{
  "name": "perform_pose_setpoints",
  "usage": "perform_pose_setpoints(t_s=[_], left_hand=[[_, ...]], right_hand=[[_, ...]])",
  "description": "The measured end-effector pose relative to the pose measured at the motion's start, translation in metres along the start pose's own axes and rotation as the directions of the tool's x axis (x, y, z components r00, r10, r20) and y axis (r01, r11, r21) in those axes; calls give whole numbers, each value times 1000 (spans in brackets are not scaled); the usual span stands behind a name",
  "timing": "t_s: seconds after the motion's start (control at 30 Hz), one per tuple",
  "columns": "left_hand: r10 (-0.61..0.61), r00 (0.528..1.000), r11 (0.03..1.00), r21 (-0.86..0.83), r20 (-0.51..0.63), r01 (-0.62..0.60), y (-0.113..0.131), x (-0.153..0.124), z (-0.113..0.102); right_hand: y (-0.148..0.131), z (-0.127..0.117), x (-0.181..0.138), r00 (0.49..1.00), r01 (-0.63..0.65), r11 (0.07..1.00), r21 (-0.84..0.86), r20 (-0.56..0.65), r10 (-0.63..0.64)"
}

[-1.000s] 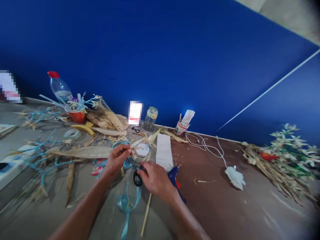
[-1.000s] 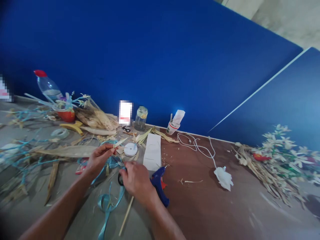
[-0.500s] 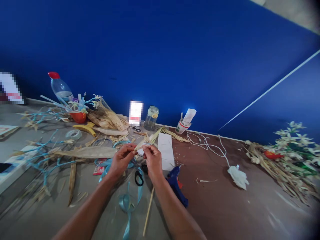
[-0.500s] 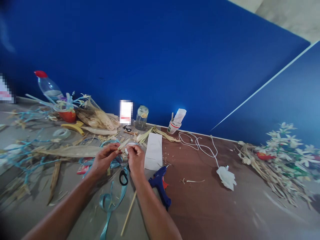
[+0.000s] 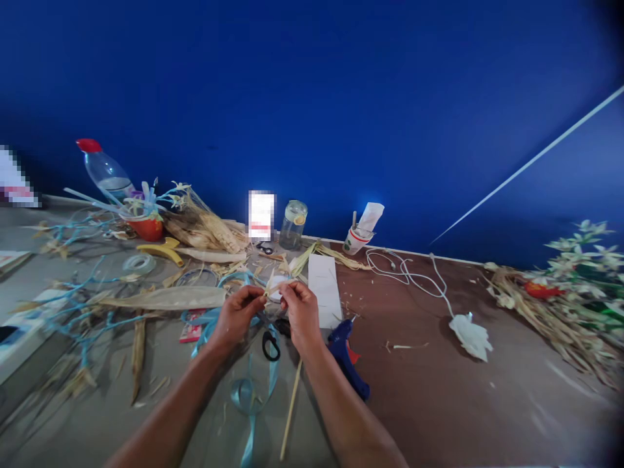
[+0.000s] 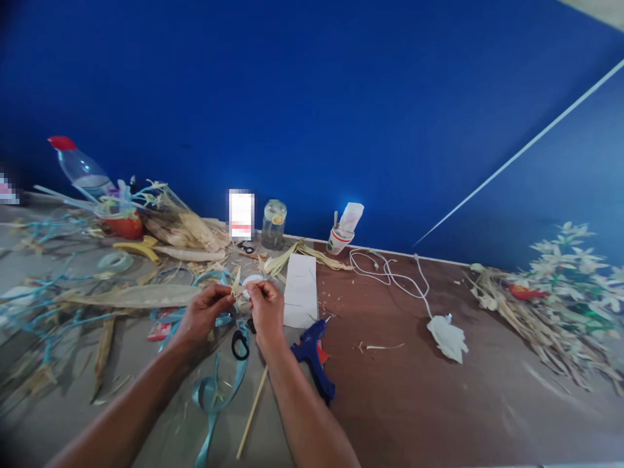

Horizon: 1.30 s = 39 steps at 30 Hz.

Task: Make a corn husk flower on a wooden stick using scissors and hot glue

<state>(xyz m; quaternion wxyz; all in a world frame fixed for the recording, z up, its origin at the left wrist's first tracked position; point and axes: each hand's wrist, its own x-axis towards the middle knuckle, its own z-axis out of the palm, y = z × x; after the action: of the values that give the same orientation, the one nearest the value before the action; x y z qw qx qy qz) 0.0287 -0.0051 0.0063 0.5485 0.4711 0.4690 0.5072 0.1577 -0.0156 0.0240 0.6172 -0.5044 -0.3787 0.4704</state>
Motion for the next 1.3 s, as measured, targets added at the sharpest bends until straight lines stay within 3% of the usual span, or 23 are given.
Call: perform_pose_setpoints(t_s=[0.27,0.47,0.57,0.67,0.87,1.0,1.13,1.3], left_hand=[[-32,999,999,-8,-5,32,2,-1,1],[-12,1000,1000,-11,18,12,4,-1,1],[-13,1000,1000,-7,11,13,5,-1,1],[4,1000,999,42,2,-4,3,-1,2],[54,998,987,150,-14,-51,-2,-1,2],[82,997,977,197,2,-80,-4,-2,3],[112,993,971,208,28,-116,-6,-3,1],[141,989,959,242,37,-146,-4,-4,2]], right_hand=[[-5,0,-5,976,211,977,-18,-43,-212],[-9,1,-6,999,44,954,297,14,-51],[-13,-1,-4,997,3,942,336,66,-27],[-14,-3,-3,990,10,973,230,132,-41],[-11,-8,-5,972,215,959,-185,135,-192],[-13,-13,-6,923,363,849,-384,275,-270],[-14,-16,-4,820,568,649,-505,417,-393],[-12,-17,0,764,645,520,-560,460,-452]])
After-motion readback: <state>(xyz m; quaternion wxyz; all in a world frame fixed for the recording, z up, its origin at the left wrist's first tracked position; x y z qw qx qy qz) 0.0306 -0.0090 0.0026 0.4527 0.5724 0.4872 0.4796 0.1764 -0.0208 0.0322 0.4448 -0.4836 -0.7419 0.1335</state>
